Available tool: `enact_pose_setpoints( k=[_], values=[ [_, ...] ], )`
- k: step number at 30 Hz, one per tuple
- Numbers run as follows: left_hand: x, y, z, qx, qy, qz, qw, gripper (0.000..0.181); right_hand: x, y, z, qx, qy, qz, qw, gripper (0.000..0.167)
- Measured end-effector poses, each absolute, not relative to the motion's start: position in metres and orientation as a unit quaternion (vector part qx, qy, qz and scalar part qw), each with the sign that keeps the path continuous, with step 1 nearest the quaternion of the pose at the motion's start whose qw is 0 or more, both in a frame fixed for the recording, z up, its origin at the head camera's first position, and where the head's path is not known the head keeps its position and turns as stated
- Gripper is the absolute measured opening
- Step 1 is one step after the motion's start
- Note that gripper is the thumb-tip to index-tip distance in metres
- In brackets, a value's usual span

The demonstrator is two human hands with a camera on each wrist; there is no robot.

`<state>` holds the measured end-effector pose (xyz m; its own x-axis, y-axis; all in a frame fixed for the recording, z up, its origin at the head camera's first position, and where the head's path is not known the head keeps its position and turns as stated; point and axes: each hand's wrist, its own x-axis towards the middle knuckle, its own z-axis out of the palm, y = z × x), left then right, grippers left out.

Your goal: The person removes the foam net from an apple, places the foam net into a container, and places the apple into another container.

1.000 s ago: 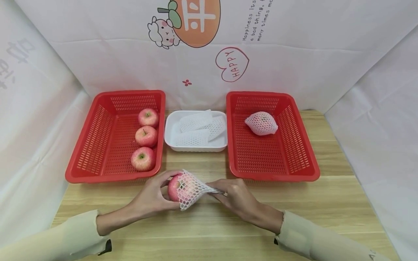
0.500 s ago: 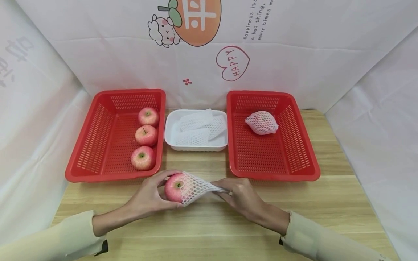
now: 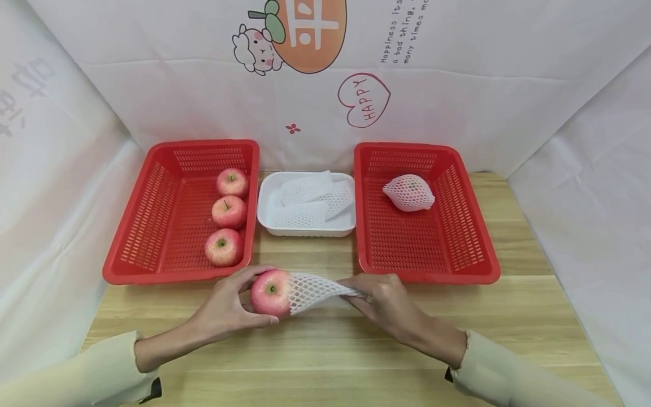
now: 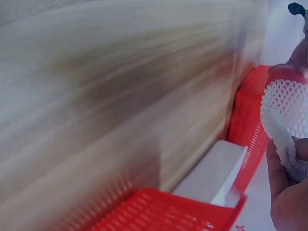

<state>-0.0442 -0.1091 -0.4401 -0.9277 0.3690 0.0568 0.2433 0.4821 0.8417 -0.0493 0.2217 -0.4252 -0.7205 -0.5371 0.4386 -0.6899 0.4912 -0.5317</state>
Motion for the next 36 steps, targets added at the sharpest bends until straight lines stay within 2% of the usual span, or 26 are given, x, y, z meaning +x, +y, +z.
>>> enact_pose_setpoints(
  k=[11,21,25,32,36],
  values=[
    [-0.039,-0.120,-0.427,0.173,0.854,0.486,0.070,0.080,-0.068,0.228,-0.379,0.346,-0.881,0.311,0.085,0.037],
    [-0.042,-0.130,-0.398,0.160,0.860,0.482,0.049,0.081,-0.109,0.217,-0.343,0.318,-0.904,0.278,0.072,0.039],
    [-0.046,-0.136,-0.389,0.149,0.865,0.477,0.049,0.082,-0.129,0.203,-0.335,0.304,-0.908,0.284,0.042,0.039],
    [-0.061,-0.145,-0.372,0.130,0.861,0.487,0.065,0.082,-0.170,0.183,-0.330,0.275,-0.919,0.281,-0.028,0.027],
    [-0.076,-0.157,-0.360,0.101,0.885,0.451,0.058,0.089,-0.195,0.175,-0.329,0.251,-0.926,0.271,-0.069,0.028]
  ],
)
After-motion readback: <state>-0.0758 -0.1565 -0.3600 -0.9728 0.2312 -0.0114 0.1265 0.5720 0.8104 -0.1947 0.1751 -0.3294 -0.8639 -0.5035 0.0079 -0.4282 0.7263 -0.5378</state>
